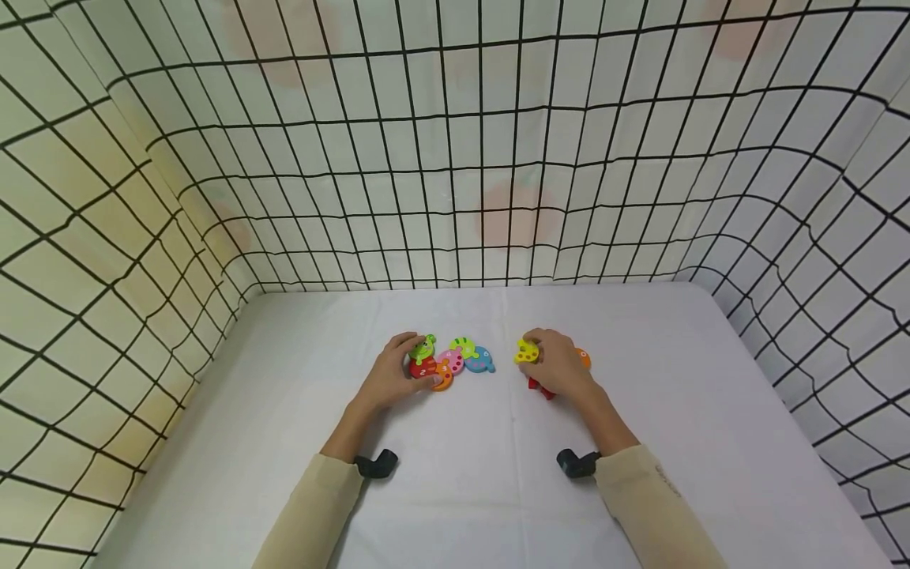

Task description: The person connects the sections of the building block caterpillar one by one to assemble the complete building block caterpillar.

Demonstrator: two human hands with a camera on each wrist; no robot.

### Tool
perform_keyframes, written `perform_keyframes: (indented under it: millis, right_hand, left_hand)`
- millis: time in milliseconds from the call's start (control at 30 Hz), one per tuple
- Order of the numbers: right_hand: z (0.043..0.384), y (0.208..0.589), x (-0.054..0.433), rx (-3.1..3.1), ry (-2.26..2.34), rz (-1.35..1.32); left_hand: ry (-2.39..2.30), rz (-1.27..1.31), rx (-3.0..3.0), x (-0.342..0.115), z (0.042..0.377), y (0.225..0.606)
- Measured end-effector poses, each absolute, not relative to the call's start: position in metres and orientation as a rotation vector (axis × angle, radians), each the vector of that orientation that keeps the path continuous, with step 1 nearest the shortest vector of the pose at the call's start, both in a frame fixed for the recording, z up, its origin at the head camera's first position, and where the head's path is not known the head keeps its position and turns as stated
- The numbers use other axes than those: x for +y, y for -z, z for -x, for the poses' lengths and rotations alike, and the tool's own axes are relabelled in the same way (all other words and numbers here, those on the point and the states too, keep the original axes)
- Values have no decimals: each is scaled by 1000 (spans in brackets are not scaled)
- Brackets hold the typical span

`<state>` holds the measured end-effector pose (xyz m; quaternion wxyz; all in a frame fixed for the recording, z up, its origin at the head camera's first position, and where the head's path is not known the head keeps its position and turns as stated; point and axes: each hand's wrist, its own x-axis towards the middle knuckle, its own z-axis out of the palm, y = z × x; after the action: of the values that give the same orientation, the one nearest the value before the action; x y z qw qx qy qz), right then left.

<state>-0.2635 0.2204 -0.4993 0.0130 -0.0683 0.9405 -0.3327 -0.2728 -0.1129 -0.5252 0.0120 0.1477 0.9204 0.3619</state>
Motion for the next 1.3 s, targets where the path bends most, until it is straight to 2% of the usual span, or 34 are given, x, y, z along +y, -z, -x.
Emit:
perform_keyframes:
  millis: [433,1300]
  right_hand:
    - [245,496,217,2962,1112,198]
    - [243,498,189,2952,1095,239]
  left_hand:
    - [-1058,-500,2813,-119,270,518]
    - [-1087,-536,2812,-114,270,513]
